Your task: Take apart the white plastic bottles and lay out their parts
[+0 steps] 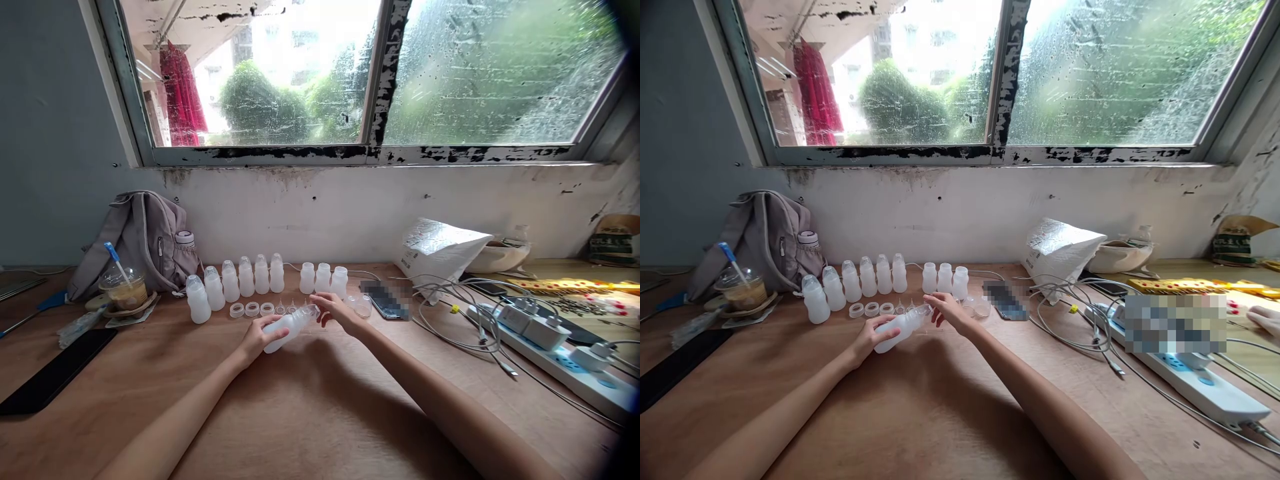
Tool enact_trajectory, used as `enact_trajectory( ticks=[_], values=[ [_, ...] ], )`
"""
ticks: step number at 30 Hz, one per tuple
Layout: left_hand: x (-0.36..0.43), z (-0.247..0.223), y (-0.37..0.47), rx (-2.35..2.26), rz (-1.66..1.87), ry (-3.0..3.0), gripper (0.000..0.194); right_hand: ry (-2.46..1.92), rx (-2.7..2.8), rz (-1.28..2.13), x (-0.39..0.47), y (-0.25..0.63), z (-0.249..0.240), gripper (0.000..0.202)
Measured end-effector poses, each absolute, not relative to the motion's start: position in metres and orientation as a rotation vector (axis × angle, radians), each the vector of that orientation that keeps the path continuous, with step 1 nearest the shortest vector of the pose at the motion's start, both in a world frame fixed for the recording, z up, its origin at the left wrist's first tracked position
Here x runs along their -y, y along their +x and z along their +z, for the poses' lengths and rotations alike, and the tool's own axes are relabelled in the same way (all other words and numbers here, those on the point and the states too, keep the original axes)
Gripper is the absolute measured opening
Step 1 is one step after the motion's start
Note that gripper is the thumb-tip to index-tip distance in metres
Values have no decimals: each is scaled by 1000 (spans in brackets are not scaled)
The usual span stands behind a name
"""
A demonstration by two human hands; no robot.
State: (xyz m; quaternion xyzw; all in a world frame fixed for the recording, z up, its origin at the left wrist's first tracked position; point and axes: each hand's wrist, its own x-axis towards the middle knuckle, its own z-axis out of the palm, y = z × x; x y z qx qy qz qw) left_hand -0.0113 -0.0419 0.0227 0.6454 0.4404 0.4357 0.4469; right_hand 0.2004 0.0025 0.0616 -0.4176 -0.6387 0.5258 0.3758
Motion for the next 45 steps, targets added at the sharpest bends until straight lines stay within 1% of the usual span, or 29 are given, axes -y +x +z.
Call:
enact_trajectory(
  ticks=[3, 5, 9, 12, 20, 27, 33, 38, 45],
  values=[
    [46, 24, -8, -1049, 1007, 1650, 44, -1073, 1604, 1455, -2, 198, 56, 42],
    [49, 25, -6, -1022, 958, 1688, 43, -1003, 1612, 1563, 0, 195, 52, 45],
    [56, 26, -4, -1022, 920, 1732, 41, -825, 1519, 1834, 6, 189, 40, 44],
    [60, 26, -5, -1034, 920, 1762, 40, -792, 1440, 1922, 9, 186, 31, 41],
    [63, 26, -3, -1118, 909, 1780, 43, -762, 1303, 1951, 13, 184, 17, 33],
    [63, 26, -4, -1090, 868, 1800, 43, -848, 1297, 1928, 19, 180, 17, 33],
    [64, 25, -3, -1089, 899, 1797, 40, -778, 1298, 1923, 22, 180, 18, 33],
    [66, 26, -1, -1100, 918, 1847, 38, -804, 1304, 1902, 22, 180, 19, 33],
    [69, 29, 0, -1117, 917, 1888, 41, -771, 1287, 1893, 24, 178, 19, 30]
  ],
)
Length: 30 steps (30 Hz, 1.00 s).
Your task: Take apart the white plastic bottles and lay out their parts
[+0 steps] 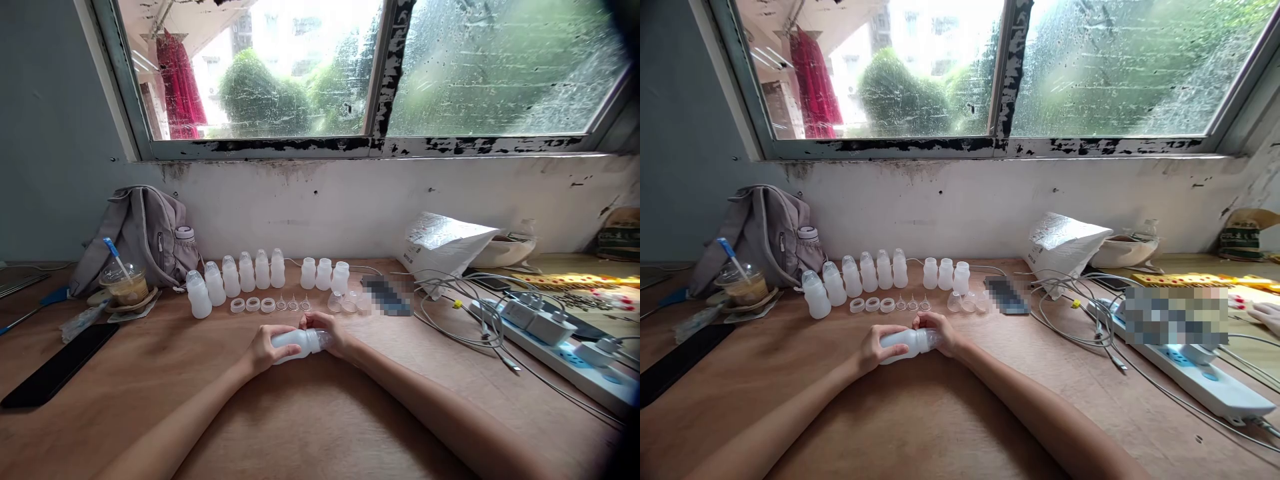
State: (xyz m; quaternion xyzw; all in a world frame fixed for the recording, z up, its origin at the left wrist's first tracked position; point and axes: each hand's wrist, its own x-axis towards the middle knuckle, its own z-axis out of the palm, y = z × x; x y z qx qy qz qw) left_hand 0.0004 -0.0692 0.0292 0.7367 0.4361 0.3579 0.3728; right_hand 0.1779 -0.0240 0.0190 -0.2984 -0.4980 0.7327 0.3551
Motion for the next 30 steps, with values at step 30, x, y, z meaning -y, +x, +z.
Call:
enact_trajectory(
  ticks=[30],
  values=[
    [36, 0, -26, -1823, 982, 2552, 39, -1095, 2088, -9, -70, 162, 142, 30]
  ],
)
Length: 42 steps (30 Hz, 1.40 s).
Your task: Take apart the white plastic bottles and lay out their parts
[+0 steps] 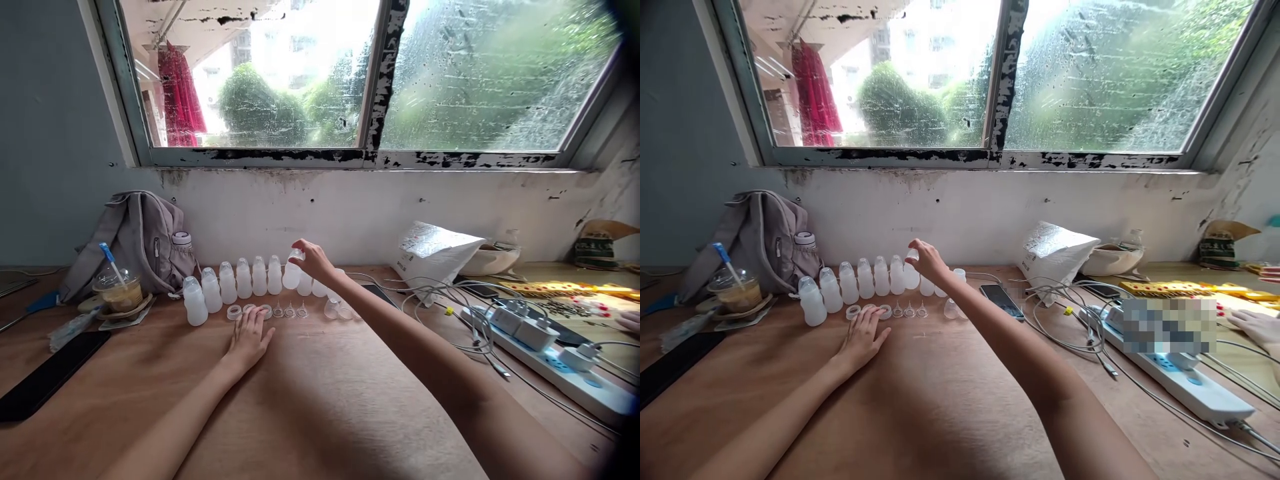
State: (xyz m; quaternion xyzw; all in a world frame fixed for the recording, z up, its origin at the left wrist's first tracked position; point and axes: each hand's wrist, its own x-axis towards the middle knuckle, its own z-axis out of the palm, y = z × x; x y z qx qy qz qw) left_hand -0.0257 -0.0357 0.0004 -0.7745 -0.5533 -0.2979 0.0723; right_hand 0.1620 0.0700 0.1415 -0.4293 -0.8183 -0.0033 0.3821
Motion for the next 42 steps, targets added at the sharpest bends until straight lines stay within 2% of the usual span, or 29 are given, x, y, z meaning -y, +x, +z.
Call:
enact_trajectory(
  ticks=[9, 20, 26, 31, 36, 39, 42],
  values=[
    [26, -6, -32, 1723, -751, -2321, 43, -1285, 2215, -70, -118, 137, 107, 24],
    [17, -9, -44, 1785, -673, -2339, 42, -1375, 2196, -63, -130, 138, 96, 27],
    [19, -5, -42, 1643, -771, -2351, 28, -1299, 2123, -132, -104, 144, 89, 32],
    [28, 7, -38, 1326, -842, -2532, 18, -1170, 2121, -182, -54, 162, 34, 22],
    [38, 15, -31, 1112, -794, -2685, 14, -1358, 2156, -112, -34, 181, -16, 15],
    [40, 15, -29, 1092, -773, -2688, 11, -1385, 2145, -82, -35, 185, -18, 11],
    [38, 13, -29, 1092, -797, -2659, 12, -1351, 2103, -77, -31, 182, -10, 15]
  ],
)
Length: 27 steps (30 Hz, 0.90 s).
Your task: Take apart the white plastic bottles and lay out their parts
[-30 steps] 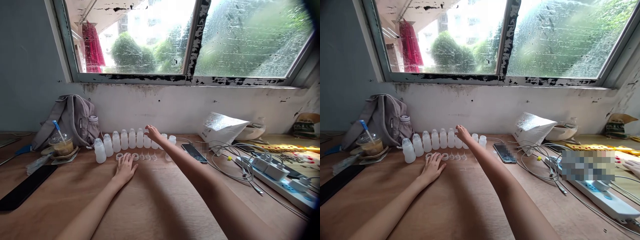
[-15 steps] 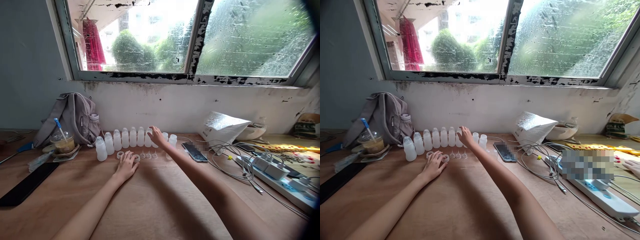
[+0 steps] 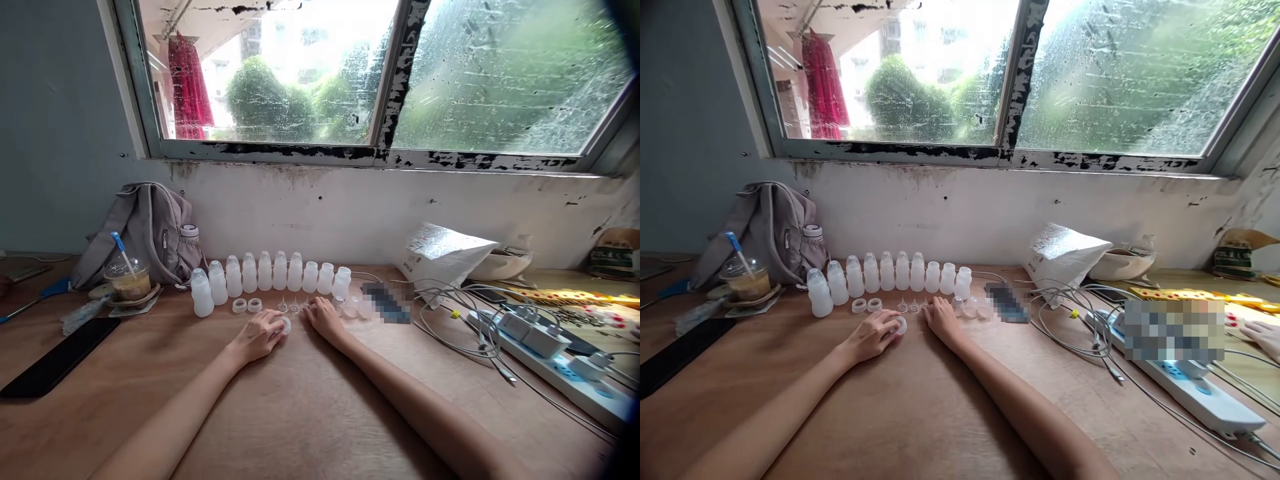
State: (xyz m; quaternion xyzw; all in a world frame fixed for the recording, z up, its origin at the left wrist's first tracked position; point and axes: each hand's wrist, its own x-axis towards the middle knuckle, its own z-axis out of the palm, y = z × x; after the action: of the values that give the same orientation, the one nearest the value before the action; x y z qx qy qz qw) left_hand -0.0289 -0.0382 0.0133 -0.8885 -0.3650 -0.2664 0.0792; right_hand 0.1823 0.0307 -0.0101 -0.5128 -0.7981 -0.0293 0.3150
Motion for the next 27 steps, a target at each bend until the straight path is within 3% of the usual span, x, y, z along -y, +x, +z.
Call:
enact_trajectory(
  ticks=[10, 15, 27],
  values=[
    [35, 15, -31, 1098, -1022, -2474, 27, -694, 2508, -7, 9, 161, 9, 16],
    [35, 14, -28, 1087, -942, -2551, 28, -827, 2438, 52, 3, 164, 4, 25],
    [39, 15, -25, 1161, -829, -2638, 38, -899, 2359, 13, 1, 162, -2, 20]
  ],
)
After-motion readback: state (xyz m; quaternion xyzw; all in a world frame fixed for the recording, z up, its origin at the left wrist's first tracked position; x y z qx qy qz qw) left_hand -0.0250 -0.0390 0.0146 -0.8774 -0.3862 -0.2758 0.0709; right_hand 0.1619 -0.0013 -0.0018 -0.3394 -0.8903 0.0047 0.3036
